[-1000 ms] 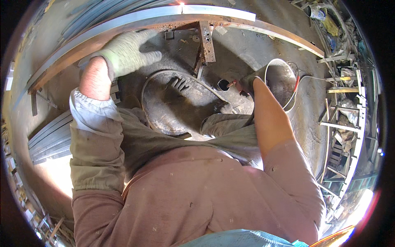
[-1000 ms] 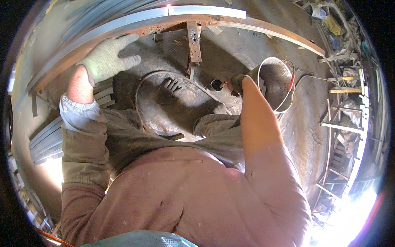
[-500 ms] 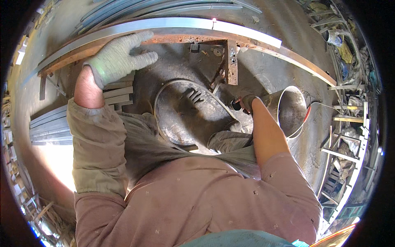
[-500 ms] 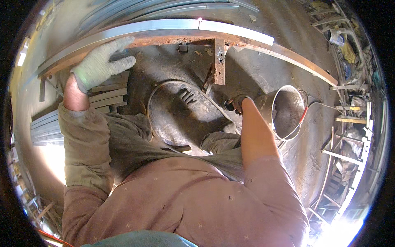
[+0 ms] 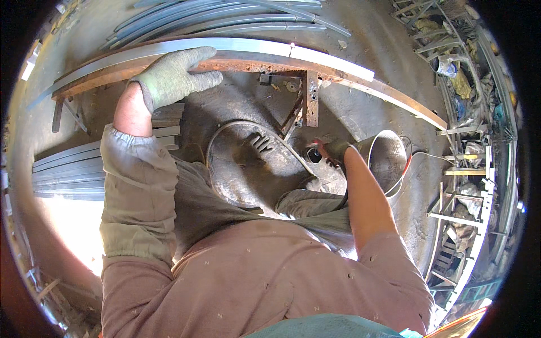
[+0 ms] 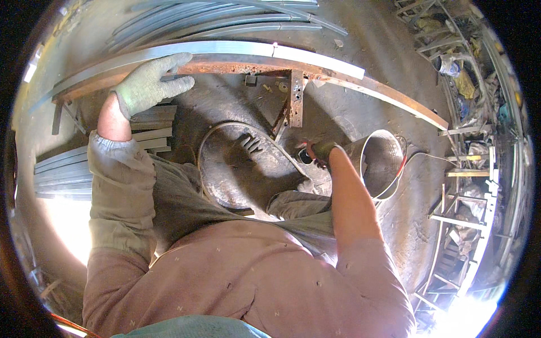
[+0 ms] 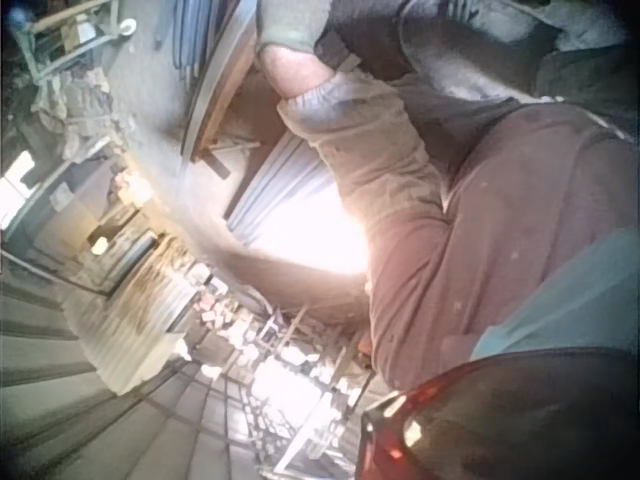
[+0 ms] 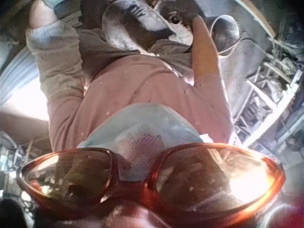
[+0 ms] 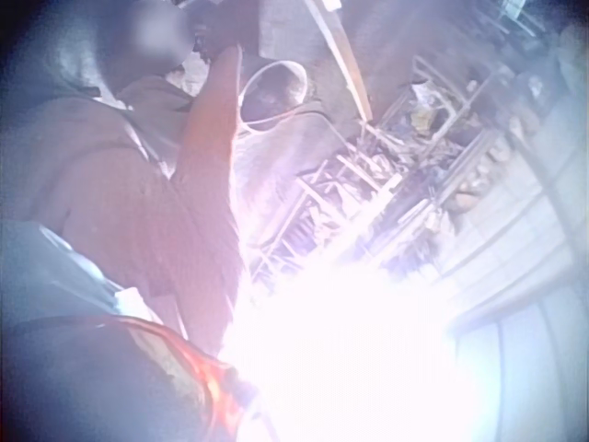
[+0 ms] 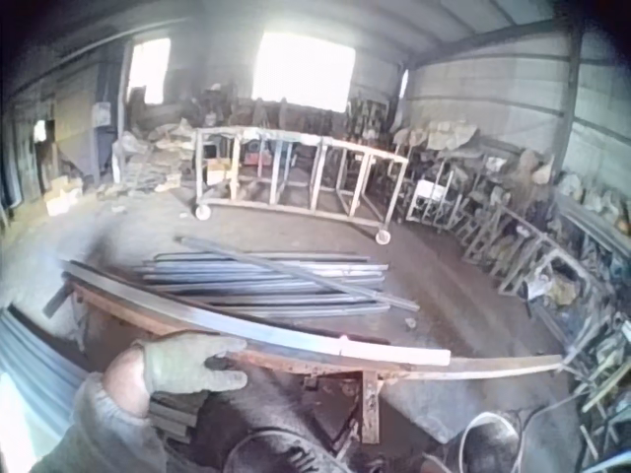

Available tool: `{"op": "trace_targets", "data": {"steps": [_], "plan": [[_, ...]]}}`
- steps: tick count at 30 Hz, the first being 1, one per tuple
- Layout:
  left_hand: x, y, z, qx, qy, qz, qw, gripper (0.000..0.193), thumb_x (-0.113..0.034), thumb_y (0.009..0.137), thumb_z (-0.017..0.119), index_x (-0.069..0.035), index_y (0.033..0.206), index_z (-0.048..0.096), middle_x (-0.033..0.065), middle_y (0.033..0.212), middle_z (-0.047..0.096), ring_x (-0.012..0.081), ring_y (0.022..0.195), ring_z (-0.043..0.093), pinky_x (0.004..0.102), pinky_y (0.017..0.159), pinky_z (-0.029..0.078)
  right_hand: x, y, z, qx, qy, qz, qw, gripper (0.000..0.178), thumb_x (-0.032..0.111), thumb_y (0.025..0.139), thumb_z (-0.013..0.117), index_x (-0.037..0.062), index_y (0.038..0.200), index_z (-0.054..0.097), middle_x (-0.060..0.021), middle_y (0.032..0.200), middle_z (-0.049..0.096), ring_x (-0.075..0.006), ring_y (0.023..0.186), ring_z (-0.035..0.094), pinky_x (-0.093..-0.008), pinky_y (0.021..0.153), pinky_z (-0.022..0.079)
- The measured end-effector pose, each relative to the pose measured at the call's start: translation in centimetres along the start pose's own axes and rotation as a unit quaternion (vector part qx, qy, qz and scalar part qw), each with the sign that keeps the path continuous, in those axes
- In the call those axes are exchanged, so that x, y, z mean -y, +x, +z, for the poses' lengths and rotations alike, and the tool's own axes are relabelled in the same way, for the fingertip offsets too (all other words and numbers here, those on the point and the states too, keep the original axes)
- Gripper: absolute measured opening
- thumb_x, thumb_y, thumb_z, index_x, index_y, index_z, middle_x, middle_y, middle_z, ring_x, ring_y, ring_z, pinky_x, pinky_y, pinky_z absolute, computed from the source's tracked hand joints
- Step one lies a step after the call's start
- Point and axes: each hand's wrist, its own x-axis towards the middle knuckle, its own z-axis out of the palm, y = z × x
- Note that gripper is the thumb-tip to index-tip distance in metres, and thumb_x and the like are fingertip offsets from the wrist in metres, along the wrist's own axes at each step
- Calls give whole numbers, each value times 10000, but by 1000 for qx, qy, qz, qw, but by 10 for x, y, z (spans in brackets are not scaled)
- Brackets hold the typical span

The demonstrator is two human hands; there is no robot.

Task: The person welds curved metal bars to a frame using a welding torch, producing bright sparks. They repeatedly position bars, weld along seams, and adjust pieces while seated on the floor in a workshop.

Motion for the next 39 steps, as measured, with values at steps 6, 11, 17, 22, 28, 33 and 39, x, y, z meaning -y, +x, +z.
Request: {"op": "trace_targets", "data": {"steps": [6, 11, 17, 22, 28, 33, 39], "plan": [[-4, 3, 5, 11, -28, -18, 999, 782, -382, 1069, 887, -40, 1709, 594, 194, 1677, 670, 347, 1522, 634, 440, 1258, 531, 180, -97, 18, -74, -187, -37, 979, 569, 563, 1173, 561, 52, 1148, 808, -218, 1104, 838, -434, 1035, 821, -501, 893, 634], [4, -4, 2, 11, -31, -29, 999, 768, -383, 1068, 889, -59, 1705, 606, 180, 1657, 686, 342, 1525, 627, 437, 1235, 546, 267, -153, 29, -182, -211, -124, 952, 533, 417, 1219, 432, 408, 1749, 489, -227, 1419, 792, -483, 1227, 786, -600, 1037, 624], [21, -19, -3, 4, -100, -45, 994, 759, -371, 1073, 884, -52, 1703, 607, 169, 1600, 717, 302, 1463, 650, 426, 1222, 549, 285, -122, 16, -268, -157, -36, 950, 524, 364, 1196, 480, 438, 1713, 504, -230, 1378, 805, -501, 1157, 804, -634, 996, 623], [27, -28, -10, 13, -102, -33, 994, 737, -342, 1084, 873, -23, 1693, 607, 159, 1573, 720, 277, 1428, 654, 406, 1200, 556, 273, -73, 19, -295, -127, -54, 945, 434, 472, 1192, 484, 286, 1536, 671, -258, 1280, 824, -533, 1154, 787, -642, 982, 617], [34, -35, -17, 10, -109, -58, 992, 724, -312, 1089, 868, -1, 1688, 605, 149, 1569, 703, 238, 1399, 646, 380, 1208, 535, 321, -104, 6, -170, -347, -138, 912, 592, 190, 1173, 456, 161, 1763, 479, -225, 1750, 391, -394, 1550, 532, -531, 1256, 474], [62, -33, -20, -7, -233, -64, 970, 704, -231, 1112, 841, 37, 1701, 565, 146, 1627, 670, 244, 1492, 615, 377, 1275, 497, 262, -84, -64, -235, -172, -159, 943, 436, 272, 1159, 617, 122, 1563, 680, -157, 1515, 636, -337, 1335, 691, -451, 1125, 551], [112, -28, -30, -57, -217, -130, 966, 594, -237, 1140, 812, 24, 1646, 641, 66, 1543, 715, 160, 1435, 635, 316, 1261, 494, 109, 1, -210, -458, 411, -16, 788, 642, 455, 1168, 710, 256, 1729, 471, -156, 1164, 848, -218, 681, 709, -380, 519, 483]]}}
